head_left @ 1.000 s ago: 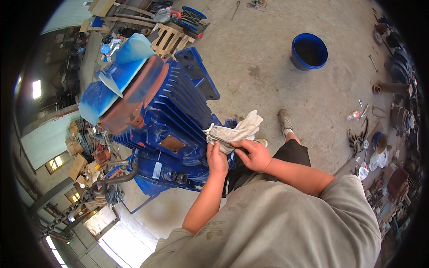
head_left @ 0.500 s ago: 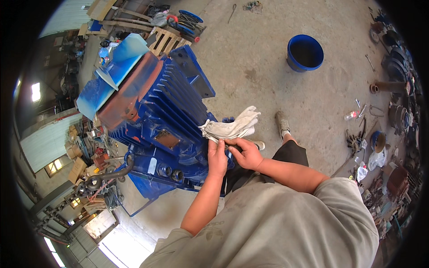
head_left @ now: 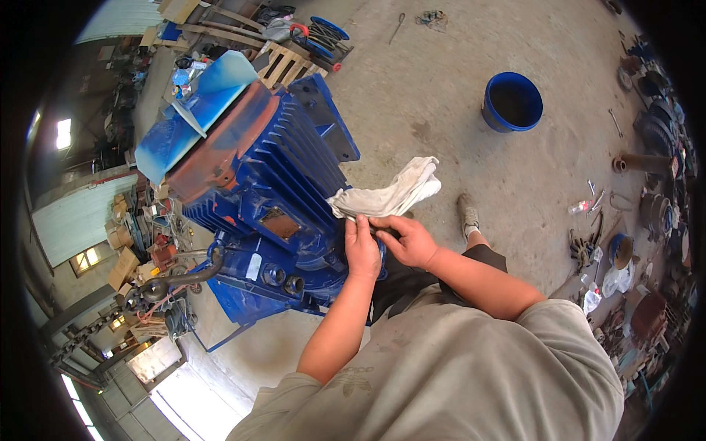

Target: The person cleans a blue industrial motor using a white cloth and a metal rod. They wipe the motor's body and fan area, then use the rod to scrape or clean crevices while holding the cloth.

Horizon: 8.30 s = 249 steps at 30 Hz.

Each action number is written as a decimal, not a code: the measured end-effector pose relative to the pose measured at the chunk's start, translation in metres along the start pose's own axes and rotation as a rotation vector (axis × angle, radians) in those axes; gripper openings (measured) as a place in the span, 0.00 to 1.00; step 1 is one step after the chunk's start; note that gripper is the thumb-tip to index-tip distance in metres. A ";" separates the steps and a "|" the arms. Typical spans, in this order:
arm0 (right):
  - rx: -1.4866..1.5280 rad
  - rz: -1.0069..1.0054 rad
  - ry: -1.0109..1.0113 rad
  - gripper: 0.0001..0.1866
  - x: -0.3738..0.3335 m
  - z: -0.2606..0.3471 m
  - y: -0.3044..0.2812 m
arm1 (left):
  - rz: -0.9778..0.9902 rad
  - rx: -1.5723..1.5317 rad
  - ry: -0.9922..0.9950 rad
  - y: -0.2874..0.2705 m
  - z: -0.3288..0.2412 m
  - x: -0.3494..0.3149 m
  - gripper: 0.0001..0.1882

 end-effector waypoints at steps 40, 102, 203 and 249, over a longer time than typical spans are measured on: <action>0.086 -0.069 -0.025 0.14 0.056 0.011 0.018 | -0.167 0.239 0.015 0.007 -0.050 0.046 0.21; 0.184 -0.114 0.150 0.17 0.067 0.018 0.029 | -0.220 0.468 -0.062 0.023 -0.065 0.013 0.24; 0.879 0.515 0.424 0.40 0.026 0.072 -0.096 | 0.505 -0.180 -0.402 0.087 -0.114 -0.068 0.28; 0.329 0.492 0.519 0.11 0.144 0.111 -0.141 | -0.299 -0.381 -0.147 0.100 -0.126 0.073 0.24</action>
Point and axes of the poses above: each hand's wrist, its own x-axis towards the middle knuckle, its own y-axis out of the palm, z = x × y, the point moved 6 cm from there along x, towards the middle knuckle, and after that the axes turned 7 degrees about z, right-handed, at the moved point
